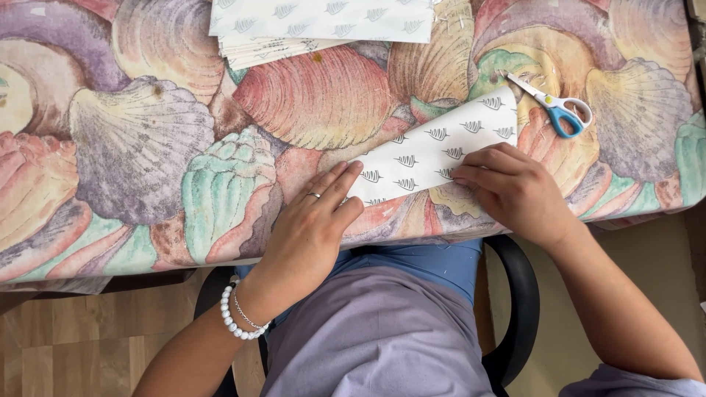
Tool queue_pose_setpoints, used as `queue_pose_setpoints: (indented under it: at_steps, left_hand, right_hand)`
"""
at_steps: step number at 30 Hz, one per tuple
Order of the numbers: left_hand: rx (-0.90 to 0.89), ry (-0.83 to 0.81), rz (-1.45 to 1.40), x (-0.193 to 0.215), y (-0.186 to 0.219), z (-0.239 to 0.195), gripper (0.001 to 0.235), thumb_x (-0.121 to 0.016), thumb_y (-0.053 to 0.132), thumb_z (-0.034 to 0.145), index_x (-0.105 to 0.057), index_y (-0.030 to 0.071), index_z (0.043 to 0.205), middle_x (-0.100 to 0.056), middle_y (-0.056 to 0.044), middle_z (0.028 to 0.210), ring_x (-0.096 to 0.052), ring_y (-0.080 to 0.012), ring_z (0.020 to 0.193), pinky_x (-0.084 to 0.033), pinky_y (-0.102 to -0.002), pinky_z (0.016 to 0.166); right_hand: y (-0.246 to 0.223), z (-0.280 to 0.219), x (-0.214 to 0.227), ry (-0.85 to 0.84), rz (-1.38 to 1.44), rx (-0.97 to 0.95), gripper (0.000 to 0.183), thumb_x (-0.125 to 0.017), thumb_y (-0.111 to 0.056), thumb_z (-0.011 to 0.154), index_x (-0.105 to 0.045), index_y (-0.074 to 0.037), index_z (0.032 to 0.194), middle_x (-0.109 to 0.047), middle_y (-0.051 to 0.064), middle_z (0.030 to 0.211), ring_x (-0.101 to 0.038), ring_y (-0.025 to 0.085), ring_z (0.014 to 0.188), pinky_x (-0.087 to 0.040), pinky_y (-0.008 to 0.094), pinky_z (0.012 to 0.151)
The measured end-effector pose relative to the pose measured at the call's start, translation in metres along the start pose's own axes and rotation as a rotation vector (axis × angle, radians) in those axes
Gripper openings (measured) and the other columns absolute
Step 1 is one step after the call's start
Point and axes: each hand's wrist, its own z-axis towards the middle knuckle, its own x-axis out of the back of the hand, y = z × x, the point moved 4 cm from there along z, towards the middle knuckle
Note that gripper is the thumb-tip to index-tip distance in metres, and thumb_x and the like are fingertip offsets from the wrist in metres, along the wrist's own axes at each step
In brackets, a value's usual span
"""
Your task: Folding printed paper sheets into bags or envelopes at a table.
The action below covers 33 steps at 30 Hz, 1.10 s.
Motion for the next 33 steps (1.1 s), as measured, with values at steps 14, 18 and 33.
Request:
queue_pose_setpoints:
  at_steps: [14,18,33]
  left_hand:
    - [0.086,-0.064,0.047,-0.018,-0.006,0.003,0.016,-0.054,0.000,0.091,-0.054,0.007,0.105,-0.047,-0.027,0.152,-0.051,-0.0419,0.132,-0.040,-0.051,0.102]
    - [0.079,-0.066,0.041,-0.015,-0.006,0.002,0.015,-0.055,0.001,0.091,-0.054,0.007,0.105,-0.046,-0.026,0.152,-0.052,-0.0415,0.131,-0.041,-0.051,0.101]
    - [0.041,-0.005,-0.030,-0.002,-0.010,0.005,0.013,-0.067,0.002,0.082,-0.061,0.011,0.089,-0.053,-0.018,0.149,-0.051,-0.0377,0.130,-0.043,-0.050,0.093]
  right_hand:
    - [-0.046,0.093,-0.012,-0.582,-0.199,-0.050,0.058,-0.038,-0.056,0.103,-0.060,-0.024,0.145,-0.071,0.010,0.058,-0.075,0.034,0.073,-0.058,0.045,0.067]
    - [-0.024,0.094,-0.012,-0.618,-0.201,-0.122,0.055,-0.032,-0.056,0.103,-0.063,-0.033,0.142,-0.066,0.012,0.048,-0.072,0.037,0.055,-0.057,0.043,0.060]
    - [0.092,0.029,0.028,-0.638,-0.385,-0.738,0.055,-0.031,-0.057,0.114,-0.071,-0.030,0.140,-0.063,0.015,0.050,-0.064,0.032,0.052,-0.048,0.042,0.045]
